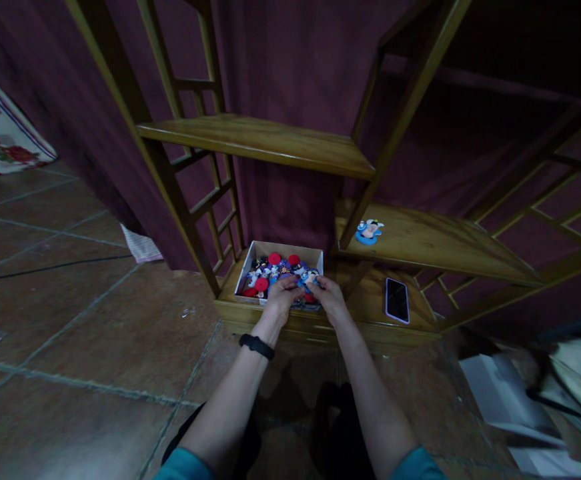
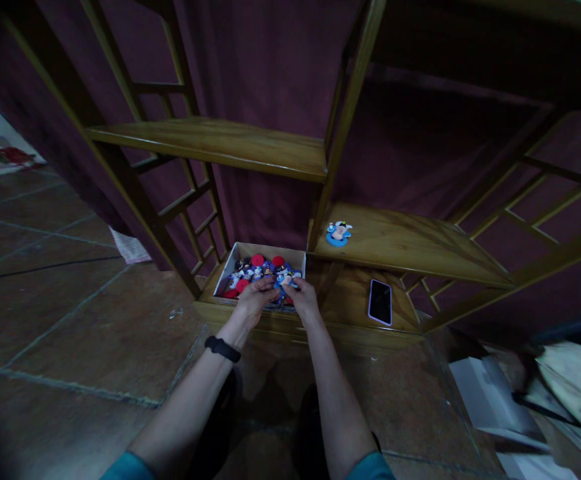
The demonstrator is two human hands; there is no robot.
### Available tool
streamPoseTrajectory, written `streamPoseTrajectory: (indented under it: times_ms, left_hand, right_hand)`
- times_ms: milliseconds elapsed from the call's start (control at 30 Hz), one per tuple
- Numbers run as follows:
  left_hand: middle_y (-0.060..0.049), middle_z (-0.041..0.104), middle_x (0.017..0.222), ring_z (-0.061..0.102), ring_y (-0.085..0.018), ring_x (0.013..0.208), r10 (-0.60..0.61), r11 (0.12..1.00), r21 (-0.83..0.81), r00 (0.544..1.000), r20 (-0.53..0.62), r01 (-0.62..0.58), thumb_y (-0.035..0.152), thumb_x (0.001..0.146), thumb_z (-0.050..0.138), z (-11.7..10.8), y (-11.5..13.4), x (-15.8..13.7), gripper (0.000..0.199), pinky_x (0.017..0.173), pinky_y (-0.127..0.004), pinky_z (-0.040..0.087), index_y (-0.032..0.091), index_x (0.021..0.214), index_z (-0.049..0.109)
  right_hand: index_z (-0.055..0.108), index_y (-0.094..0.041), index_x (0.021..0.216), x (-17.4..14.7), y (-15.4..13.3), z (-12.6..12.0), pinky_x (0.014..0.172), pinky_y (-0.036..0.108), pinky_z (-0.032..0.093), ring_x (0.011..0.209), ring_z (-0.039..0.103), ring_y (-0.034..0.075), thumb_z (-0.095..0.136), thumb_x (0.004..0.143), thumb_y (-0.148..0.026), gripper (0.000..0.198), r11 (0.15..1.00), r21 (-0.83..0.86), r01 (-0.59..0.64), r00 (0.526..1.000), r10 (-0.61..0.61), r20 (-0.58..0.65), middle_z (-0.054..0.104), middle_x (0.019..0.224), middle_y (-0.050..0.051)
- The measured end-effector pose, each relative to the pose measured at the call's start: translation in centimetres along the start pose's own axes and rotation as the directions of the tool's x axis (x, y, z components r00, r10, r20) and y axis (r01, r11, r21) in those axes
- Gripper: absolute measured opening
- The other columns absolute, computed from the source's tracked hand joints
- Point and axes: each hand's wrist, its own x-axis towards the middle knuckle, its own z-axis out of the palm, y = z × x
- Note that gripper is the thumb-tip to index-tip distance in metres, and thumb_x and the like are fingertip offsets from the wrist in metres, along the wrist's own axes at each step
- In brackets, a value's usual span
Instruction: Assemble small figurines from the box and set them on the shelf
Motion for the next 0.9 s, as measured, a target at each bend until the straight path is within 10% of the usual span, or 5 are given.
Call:
streamPoseTrajectory:
  times_ms: [900]
  left_hand:
    - [0.003,0.058,0.057,0.058,-0.009,0.052,-0.065,0.998,-0.031,0.996,-0.063,0.064,0.002,0.05,0.077,-0.4,0.1,-0.2,0.033,0.06,-0.025,0.05,0.011,0.079,0.064]
  right_hand:
    - [0.068,-0.016,0.082,-1.0,-0.3,0.3,0.062,0.029,0.049,0.065,0.059,0.016,0.079,0.048,-0.047,0.047,0.986,0.136,-0.097,0.993,0.087,0.075,0.068,0.076,0.001]
